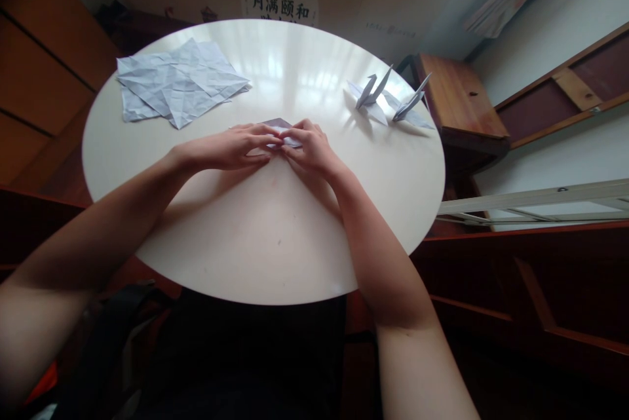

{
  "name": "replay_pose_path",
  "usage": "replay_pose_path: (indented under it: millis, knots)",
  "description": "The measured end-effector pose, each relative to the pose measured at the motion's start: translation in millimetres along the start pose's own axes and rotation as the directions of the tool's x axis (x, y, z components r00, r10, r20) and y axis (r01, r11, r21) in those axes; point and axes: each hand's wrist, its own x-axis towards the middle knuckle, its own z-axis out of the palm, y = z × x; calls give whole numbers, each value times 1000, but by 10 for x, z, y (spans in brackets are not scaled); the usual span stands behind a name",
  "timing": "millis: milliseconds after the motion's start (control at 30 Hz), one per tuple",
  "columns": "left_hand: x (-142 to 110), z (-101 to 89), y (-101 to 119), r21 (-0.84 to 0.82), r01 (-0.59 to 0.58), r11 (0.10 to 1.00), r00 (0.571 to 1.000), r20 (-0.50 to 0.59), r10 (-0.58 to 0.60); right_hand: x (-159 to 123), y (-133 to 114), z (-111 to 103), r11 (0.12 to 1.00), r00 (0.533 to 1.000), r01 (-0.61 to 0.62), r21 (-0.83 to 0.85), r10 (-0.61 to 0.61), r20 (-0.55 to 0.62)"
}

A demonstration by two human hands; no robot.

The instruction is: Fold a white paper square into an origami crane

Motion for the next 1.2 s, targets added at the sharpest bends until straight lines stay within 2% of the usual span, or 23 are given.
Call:
replay_pose_path:
  millis: [1200]
  knots:
    - [-23, -25, 32, -25, -15, 1000, 1000, -4, 15, 9, 94, 23, 999, 999, 42, 20, -42, -24]
